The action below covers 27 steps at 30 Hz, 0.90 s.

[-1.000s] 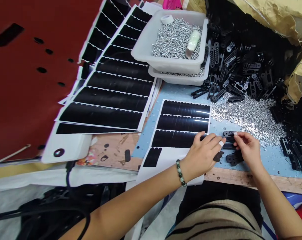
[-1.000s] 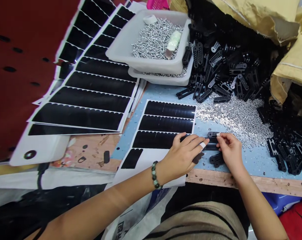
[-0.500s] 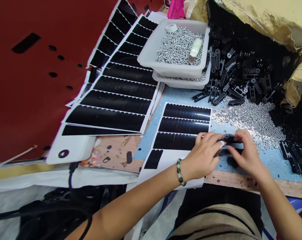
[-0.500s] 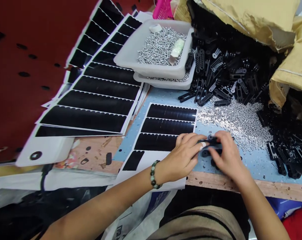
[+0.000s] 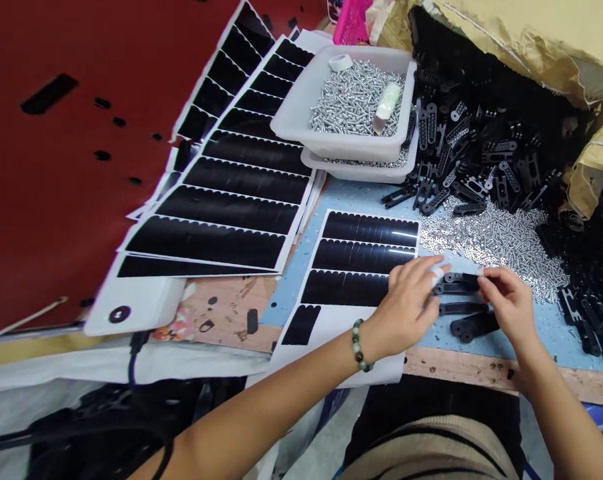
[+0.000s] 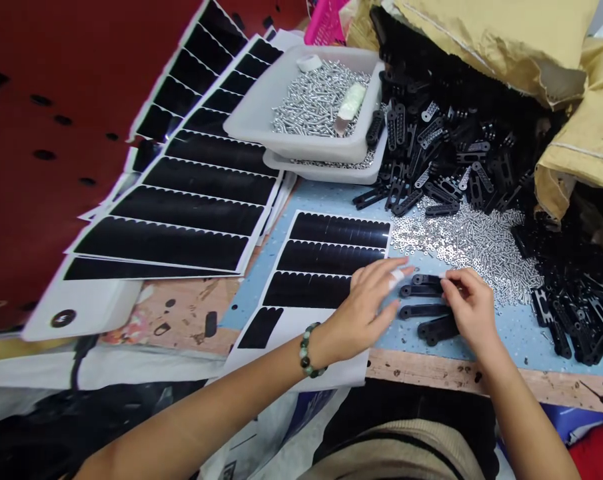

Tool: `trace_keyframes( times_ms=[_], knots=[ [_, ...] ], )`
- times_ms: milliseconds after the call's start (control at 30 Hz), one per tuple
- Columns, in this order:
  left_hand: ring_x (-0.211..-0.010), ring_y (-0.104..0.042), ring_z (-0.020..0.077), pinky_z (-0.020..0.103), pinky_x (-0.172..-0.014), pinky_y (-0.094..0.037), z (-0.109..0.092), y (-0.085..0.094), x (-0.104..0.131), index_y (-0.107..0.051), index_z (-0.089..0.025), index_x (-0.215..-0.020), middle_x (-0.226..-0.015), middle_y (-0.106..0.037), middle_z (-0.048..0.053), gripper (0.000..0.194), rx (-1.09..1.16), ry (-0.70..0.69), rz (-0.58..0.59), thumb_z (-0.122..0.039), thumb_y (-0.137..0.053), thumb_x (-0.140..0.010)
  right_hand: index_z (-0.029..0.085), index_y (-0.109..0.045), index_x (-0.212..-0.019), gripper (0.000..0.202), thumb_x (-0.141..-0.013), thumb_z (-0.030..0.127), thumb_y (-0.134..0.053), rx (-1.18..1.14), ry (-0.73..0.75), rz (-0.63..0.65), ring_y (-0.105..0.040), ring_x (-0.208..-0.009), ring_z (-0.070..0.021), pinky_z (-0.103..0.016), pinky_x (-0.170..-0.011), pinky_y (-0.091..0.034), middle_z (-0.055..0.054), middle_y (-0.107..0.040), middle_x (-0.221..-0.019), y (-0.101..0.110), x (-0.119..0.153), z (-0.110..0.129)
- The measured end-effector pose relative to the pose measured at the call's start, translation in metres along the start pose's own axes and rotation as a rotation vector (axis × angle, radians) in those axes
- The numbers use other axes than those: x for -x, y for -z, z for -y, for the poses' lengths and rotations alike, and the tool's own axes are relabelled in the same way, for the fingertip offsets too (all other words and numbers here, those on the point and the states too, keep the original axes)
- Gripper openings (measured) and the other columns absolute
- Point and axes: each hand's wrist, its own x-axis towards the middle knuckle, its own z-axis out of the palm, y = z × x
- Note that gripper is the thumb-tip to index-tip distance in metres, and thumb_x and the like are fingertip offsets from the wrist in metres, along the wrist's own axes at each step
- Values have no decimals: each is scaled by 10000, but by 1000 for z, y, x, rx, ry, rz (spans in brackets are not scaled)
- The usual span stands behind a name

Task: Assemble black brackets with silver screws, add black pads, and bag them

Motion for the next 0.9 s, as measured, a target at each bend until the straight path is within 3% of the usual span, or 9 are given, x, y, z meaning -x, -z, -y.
trace_keyframes(
  times_ms=[100,267,400,600,767,900],
  knots=[
    [-1264,-396,298,545,-1011,-262,1,-4,-1,-487,-184,-1286,-1359,-507,95,441,-206,-89,124,-157,-445,-848,183,-636,-799,223,-762,403,-640,-102,-202,9,-561,-476,-126,-258,-473,-477,16,-586,-586,-4,-9,-13],
    [-1241,-416,293,538,-1014,-219,1,-9,0,-501,-168,-1295,-1354,-520,111,463,-319,-119,162,-150,-451,-835,173,-639,-775,271,-705,432,-676,-186,-297,39,-577,-455,-131,-250,-472,-482,20,-600,-519,-12,-14,-17],
    [-1235,-422,290,523,-1012,-226,1,-8,1,-491,-157,-1308,-1363,-512,112,472,-336,-128,181,-180,-464,-838,174,-637,-764,261,-695,422,-681,-231,-312,13,-557,-432,-123,-244,-458,-466,29,-590,-502,-13,-13,-16],
    [-1231,-418,287,517,-1015,-226,3,-8,1,-475,-165,-1330,-1368,-506,112,496,-335,-127,187,-174,-462,-834,179,-643,-756,241,-724,418,-658,-93,-264,31,-557,-459,-125,-245,-459,-442,24,-581,-528,-13,-12,-18],
    [-1215,-436,284,512,-1009,-233,2,-8,0,-490,-165,-1314,-1357,-517,112,488,-331,-133,184,-170,-474,-827,178,-631,-753,254,-715,427,-657,-174,-291,39,-531,-430,-118,-239,-443,-434,34,-562,-498,-13,-13,-16],
    [-1203,-449,275,507,-1007,-240,2,-8,1,-495,-157,-1303,-1359,-517,107,471,-337,-142,171,-176,-466,-833,181,-643,-746,228,-742,409,-632,-63,-235,32,-545,-468,-122,-243,-469,-437,21,-572,-547,-14,-11,-17]
  ],
)
